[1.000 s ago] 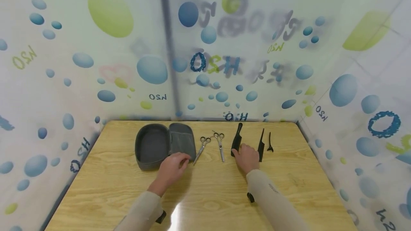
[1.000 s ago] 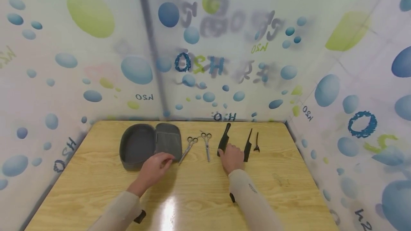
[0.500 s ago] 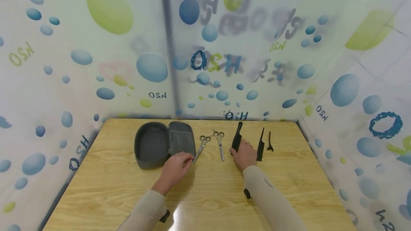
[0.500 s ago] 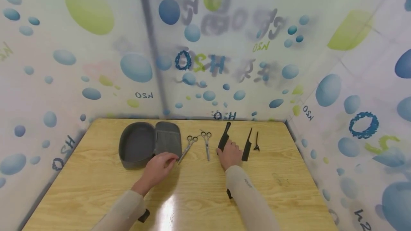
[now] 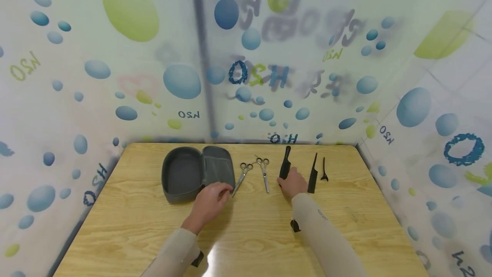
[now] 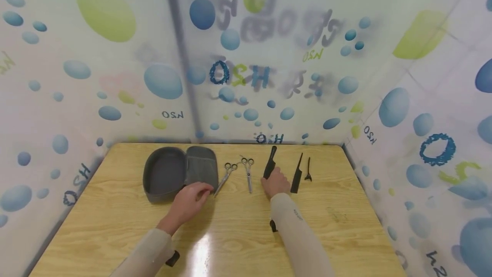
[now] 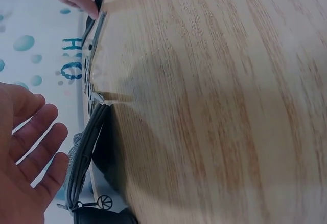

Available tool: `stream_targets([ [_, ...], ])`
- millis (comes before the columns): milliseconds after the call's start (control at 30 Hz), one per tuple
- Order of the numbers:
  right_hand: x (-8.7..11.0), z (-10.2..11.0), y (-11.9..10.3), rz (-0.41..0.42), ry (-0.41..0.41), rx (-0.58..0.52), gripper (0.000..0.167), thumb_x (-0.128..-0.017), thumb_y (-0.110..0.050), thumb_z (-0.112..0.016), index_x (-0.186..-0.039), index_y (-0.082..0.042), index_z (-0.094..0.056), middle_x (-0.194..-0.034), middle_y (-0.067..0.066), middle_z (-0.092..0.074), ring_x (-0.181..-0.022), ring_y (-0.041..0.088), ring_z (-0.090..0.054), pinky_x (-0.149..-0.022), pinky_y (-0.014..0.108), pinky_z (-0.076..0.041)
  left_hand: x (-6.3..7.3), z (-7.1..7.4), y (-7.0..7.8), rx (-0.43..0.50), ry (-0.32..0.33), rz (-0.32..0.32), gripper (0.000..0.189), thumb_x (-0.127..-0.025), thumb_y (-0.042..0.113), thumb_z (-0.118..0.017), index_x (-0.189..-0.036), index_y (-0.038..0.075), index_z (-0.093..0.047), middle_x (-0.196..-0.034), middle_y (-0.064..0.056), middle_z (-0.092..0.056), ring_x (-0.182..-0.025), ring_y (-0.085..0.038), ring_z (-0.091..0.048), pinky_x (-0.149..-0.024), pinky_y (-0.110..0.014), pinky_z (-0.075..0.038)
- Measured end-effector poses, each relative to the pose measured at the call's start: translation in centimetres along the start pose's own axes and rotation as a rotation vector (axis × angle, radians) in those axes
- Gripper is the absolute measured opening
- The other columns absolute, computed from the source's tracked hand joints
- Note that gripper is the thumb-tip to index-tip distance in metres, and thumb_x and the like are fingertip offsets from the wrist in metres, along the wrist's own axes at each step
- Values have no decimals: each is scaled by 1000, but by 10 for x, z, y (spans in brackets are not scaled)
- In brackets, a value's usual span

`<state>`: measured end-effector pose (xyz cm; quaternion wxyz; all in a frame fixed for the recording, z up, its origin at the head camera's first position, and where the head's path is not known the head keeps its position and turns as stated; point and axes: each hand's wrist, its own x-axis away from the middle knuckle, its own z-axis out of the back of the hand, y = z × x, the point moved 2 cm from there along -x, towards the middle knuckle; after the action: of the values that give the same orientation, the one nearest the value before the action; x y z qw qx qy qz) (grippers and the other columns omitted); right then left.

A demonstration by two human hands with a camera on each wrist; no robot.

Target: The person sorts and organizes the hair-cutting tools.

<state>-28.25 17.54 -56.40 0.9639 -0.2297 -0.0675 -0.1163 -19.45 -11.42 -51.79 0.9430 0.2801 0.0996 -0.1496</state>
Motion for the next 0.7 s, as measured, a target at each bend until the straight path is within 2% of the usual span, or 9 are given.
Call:
stream_targets([
  [100, -2, 2, 3, -15, -30, -47, 58, -86, -42, -71, -120, 1, -51, -95, 19, -66, -73, 28, -64, -60, 42, -51, 0, 0, 0, -9, -5, -9, 12, -91, 16, -67, -100, 18, -74, -91, 7, -71, -81, -9, -64, -71, -31, -53],
  [167, -2, 3, 4, -25, -45, -84, 52, -84, -40, -73, -113, -1, -54, -93, 17, -66, -73, 27, -63, -58, 39, -48, 0, 0, 0, -9, -1, -16, 11, -91, 15, -67, -100, 17, -74, -90, 6, -71, -80, -9, -64, -71, -31, -53],
  [233, -1, 6, 4, -22, -53, -109, 42, -84, -38, -74, -100, -3, -58, -85, 13, -63, -68, 24, -58, -55, 36, -43, -1, 0, 0, -3, 5, -16, 11, -91, 15, -68, -100, 17, -74, -90, 6, -71, -80, -9, -65, -70, -31, -53],
  [300, 1, 8, 5, -22, -66, -130, 34, -84, -36, -74, -81, -7, -56, -70, 7, -55, -59, 20, -49, -52, 32, -36, -1, 0, 1, 2, -1, -11, 11, -91, 16, -67, -100, 17, -74, -90, 6, -71, -80, -9, -64, -71, -30, -53],
  [400, 4, 11, 5, -24, -92, -174, 44, -85, -34, -73, -60, -14, -43, -55, -1, -36, -49, 15, -32, -47, 29, -26, -1, 0, 1, 8, -22, 6, 12, -92, 16, -67, -101, 18, -74, -91, 7, -71, -81, -8, -64, -72, -30, -53],
  [533, 9, 15, 6, -26, -106, -209, 55, -88, -34, -70, -55, -18, -29, -52, -5, -20, -48, 12, -20, -47, 27, -20, -1, 0, 1, 18, -35, 18, 13, -92, 16, -66, -101, 18, -74, -93, 7, -72, -83, -9, -65, -74, -31, -54],
  [700, 11, 17, 6, 14, -86, -200, 53, -92, -32, -66, -55, -16, -31, -53, -4, -22, -48, 12, -20, -48, 26, -20, -1, 2, 2, 29, -15, 14, 12, -92, 15, -66, -100, 19, -74, -95, 6, -72, -85, -11, -66, -75, -33, -54],
])
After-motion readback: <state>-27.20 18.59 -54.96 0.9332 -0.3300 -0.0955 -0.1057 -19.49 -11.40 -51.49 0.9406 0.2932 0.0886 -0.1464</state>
